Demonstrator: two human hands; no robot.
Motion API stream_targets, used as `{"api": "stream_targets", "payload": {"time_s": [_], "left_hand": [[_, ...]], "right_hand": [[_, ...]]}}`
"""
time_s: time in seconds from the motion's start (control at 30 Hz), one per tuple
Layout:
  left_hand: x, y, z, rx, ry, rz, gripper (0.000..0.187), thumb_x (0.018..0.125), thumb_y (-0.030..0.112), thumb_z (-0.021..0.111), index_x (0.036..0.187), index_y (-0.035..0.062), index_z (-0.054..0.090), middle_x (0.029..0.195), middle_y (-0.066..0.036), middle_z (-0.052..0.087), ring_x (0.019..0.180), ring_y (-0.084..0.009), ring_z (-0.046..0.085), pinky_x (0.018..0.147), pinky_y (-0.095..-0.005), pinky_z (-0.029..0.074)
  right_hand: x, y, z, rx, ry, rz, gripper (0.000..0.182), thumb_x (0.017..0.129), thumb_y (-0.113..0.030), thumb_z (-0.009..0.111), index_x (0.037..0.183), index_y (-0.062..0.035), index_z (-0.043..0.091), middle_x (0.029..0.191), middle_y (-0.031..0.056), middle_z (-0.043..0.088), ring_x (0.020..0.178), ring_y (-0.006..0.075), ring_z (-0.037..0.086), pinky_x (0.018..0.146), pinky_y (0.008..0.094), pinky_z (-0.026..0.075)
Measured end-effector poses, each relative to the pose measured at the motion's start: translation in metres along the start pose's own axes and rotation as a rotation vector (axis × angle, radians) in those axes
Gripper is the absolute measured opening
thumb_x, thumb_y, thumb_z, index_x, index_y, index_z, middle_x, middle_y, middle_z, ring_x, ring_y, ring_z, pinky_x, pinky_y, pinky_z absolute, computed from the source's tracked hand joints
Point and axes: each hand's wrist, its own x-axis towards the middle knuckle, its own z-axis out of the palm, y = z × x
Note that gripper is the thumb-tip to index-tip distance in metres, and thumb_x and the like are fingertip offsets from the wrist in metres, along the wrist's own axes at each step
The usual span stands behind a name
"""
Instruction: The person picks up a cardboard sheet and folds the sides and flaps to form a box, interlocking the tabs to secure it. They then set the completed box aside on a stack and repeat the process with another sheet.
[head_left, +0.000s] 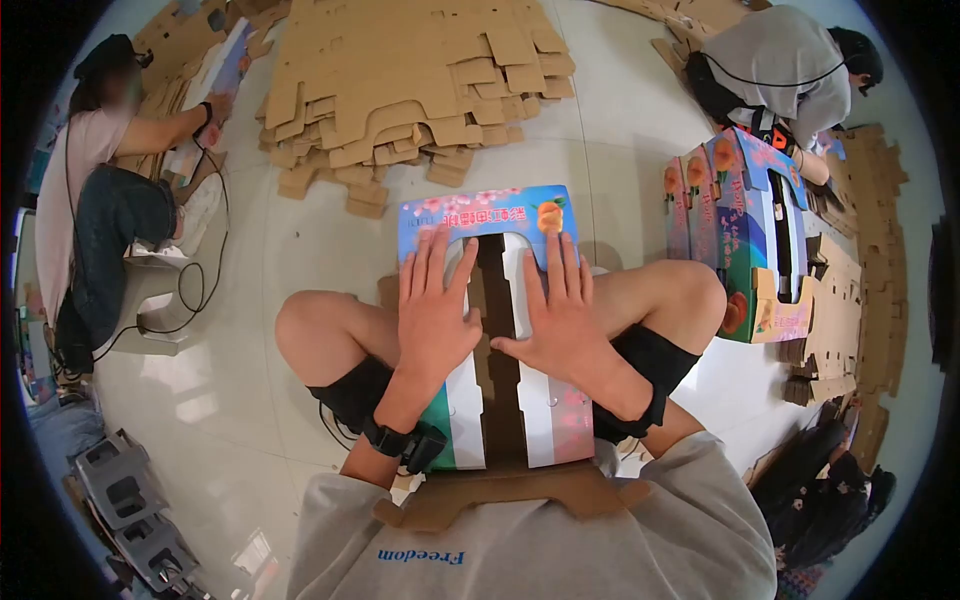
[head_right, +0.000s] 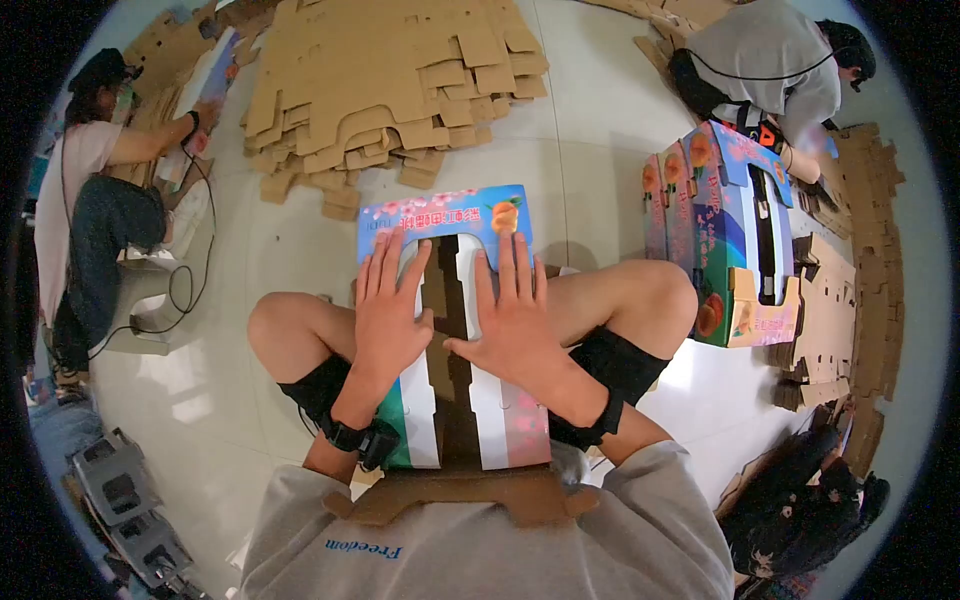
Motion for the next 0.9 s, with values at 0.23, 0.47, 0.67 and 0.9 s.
{"api": "stream_targets", "payload": {"time_s": [0.23, 0.47, 0.67, 0.9], "left_hand": [[-0.004, -0.009, 0.0, 0.017, 0.013, -0.059, 0.091, 0.08, 0.006, 0.073, 0.165, 0.0159, 0.043, 0.175, -0.015, 0.028, 0.165, -0.0336, 0.022, 0.131, -0.0541, 0.022], [-0.002, -0.007, 0.01, 0.06, 0.042, -0.054, 0.091, 0.082, 0.009, 0.074, 0.166, 0.0162, 0.04, 0.174, -0.022, 0.027, 0.164, -0.0378, 0.021, 0.13, -0.0546, 0.024], [0.004, -0.01, 0.001, -0.016, 0.007, 0.149, 0.079, 0.085, 0.012, 0.077, 0.16, 0.0214, 0.051, 0.17, -0.022, 0.033, 0.158, -0.0382, 0.032, 0.126, -0.0551, 0.031], [0.057, 0.02, 0.002, 0.171, -0.04, 0.704, 0.075, 0.088, 0.003, 0.067, 0.155, 0.0321, 0.055, 0.168, -0.01, 0.043, 0.152, -0.0341, 0.043, 0.125, -0.0522, 0.037]], "right_hand": [[-0.001, 0.011, 0.006, 0.048, 0.012, -0.14, 0.097, 0.081, -0.032, 0.078, 0.159, 0.009, 0.036, 0.167, 0.0451, 0.017, 0.16, 0.0556, 0.017, 0.13, 0.0618, 0.019], [0.005, 0.012, 0.009, 0.013, 0.115, -0.17, 0.082, 0.086, -0.031, 0.077, 0.153, 0.0049, 0.047, 0.163, 0.0423, 0.03, 0.156, 0.053, 0.029, 0.129, 0.0582, 0.026], [-0.001, 0.046, 0.007, 0.587, 0.218, -0.13, 0.036, 0.093, -0.008, 0.069, 0.129, -0.0032, 0.068, 0.14, 0.0196, 0.065, 0.136, 0.0366, 0.059, 0.12, 0.051, 0.039], [-0.073, 0.078, 0.009, 0.963, 0.261, 0.29, 0.021, 0.095, 0.011, 0.056, 0.101, 0.001, 0.074, 0.103, 0.0088, 0.073, 0.097, 0.0151, 0.068, 0.087, 0.0296, 0.053]]}}
